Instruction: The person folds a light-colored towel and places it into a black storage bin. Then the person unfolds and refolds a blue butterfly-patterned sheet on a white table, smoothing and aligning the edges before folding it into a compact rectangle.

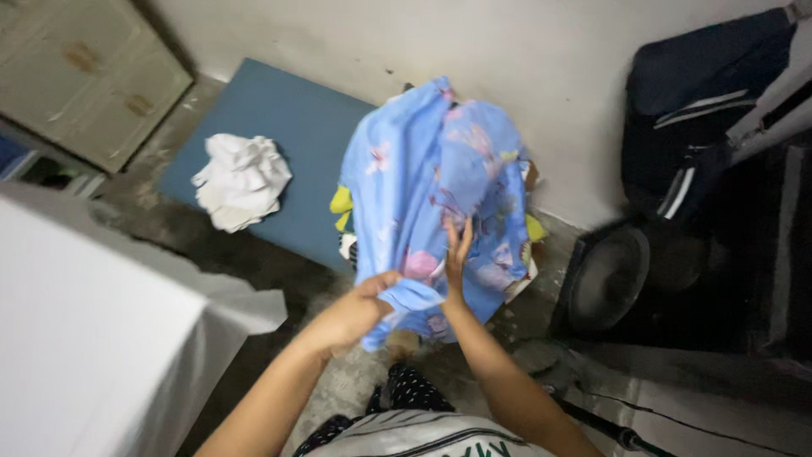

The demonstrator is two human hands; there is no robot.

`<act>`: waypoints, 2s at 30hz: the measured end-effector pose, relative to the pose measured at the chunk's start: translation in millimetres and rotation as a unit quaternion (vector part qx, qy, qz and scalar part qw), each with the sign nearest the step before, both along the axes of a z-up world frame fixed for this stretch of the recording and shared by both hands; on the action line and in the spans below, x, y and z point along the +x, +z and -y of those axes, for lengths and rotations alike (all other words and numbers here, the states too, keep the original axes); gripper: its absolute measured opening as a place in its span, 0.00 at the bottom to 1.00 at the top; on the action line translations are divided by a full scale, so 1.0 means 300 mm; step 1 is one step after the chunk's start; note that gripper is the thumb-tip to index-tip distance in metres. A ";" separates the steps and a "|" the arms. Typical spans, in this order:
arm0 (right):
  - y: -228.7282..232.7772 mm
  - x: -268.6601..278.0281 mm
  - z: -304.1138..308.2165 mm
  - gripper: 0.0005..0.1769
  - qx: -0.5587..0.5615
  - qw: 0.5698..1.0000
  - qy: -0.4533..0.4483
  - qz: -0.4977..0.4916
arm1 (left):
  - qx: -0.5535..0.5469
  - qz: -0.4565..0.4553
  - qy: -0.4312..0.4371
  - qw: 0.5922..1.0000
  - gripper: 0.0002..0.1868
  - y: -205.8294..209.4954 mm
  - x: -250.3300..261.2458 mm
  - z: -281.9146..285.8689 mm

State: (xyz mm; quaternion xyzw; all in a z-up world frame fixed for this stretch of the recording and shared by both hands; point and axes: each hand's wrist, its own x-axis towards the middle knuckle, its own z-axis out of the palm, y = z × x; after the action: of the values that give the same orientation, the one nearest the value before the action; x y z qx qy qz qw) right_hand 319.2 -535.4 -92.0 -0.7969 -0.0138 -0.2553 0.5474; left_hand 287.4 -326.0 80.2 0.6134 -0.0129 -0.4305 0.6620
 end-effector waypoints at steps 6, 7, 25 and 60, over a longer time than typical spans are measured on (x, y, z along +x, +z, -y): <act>-0.048 -0.205 -0.236 0.27 0.442 0.829 0.212 -0.270 | 0.052 0.218 0.093 0.970 0.28 -0.066 -0.318 -0.252; -0.061 -0.287 -0.297 0.25 0.467 0.802 0.240 -0.286 | 0.129 0.266 0.106 0.949 0.37 -0.090 -0.375 -0.315; 0.200 -1.156 -0.640 0.12 -0.218 0.966 0.138 0.024 | 0.085 0.230 0.389 0.888 0.16 -0.075 -1.354 -0.903; 0.373 -1.421 -1.434 0.23 -0.439 0.569 0.683 -0.129 | 0.458 0.335 0.518 0.640 0.07 0.067 -2.157 -1.320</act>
State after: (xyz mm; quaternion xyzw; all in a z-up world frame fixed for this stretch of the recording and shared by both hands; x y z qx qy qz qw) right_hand -107.0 -105.2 19.9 -0.7172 -0.5939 0.3374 0.1380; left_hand -359.6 70.1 100.3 0.8468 0.2845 0.2669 0.3616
